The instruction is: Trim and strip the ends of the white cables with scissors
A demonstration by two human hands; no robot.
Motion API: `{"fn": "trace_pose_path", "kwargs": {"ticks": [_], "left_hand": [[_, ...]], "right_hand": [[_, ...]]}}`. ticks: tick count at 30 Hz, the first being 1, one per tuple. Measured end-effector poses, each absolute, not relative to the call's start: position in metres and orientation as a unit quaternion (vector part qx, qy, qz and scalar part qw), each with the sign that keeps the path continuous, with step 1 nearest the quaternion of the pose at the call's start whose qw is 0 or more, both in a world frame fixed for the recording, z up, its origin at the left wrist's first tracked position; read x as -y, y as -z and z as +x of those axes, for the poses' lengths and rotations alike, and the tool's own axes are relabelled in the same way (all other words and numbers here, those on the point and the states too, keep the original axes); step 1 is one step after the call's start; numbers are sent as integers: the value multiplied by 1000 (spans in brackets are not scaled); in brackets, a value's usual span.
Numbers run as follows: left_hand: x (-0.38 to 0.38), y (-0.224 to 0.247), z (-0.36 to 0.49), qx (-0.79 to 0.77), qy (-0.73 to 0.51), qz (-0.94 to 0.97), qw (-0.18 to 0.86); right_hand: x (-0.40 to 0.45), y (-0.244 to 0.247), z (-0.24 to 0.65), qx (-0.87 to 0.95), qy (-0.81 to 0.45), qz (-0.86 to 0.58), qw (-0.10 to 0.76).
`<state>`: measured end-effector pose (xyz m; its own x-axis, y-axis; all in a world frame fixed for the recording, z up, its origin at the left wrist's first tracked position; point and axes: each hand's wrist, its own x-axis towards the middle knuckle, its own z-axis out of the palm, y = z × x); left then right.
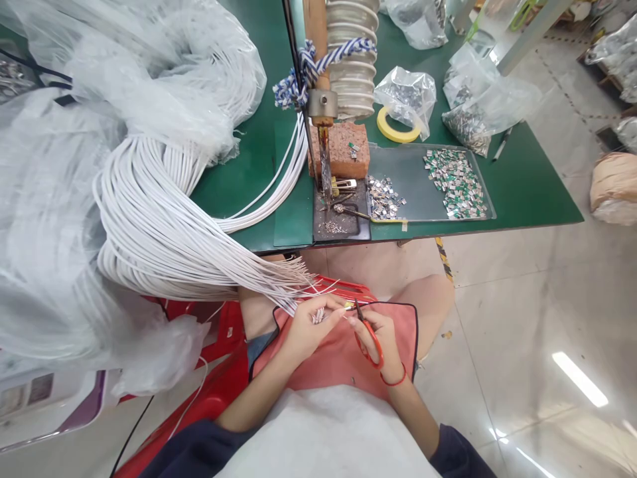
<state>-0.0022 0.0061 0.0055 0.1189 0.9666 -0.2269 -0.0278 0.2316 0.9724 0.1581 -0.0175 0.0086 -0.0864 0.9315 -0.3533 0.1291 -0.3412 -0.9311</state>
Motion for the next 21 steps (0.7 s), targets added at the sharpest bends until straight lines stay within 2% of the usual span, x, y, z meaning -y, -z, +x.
{"fn": "trace_pose_path", "kwargs": {"ticks": [14,21], "left_hand": [[-7,-8,0,-486,-355,451,659],[-15,-4,-3,-524,-501,197,659]], "right_hand": [[13,-23,162,458,-557,-583,375],[14,-21,168,441,-549,-582,407]]}}
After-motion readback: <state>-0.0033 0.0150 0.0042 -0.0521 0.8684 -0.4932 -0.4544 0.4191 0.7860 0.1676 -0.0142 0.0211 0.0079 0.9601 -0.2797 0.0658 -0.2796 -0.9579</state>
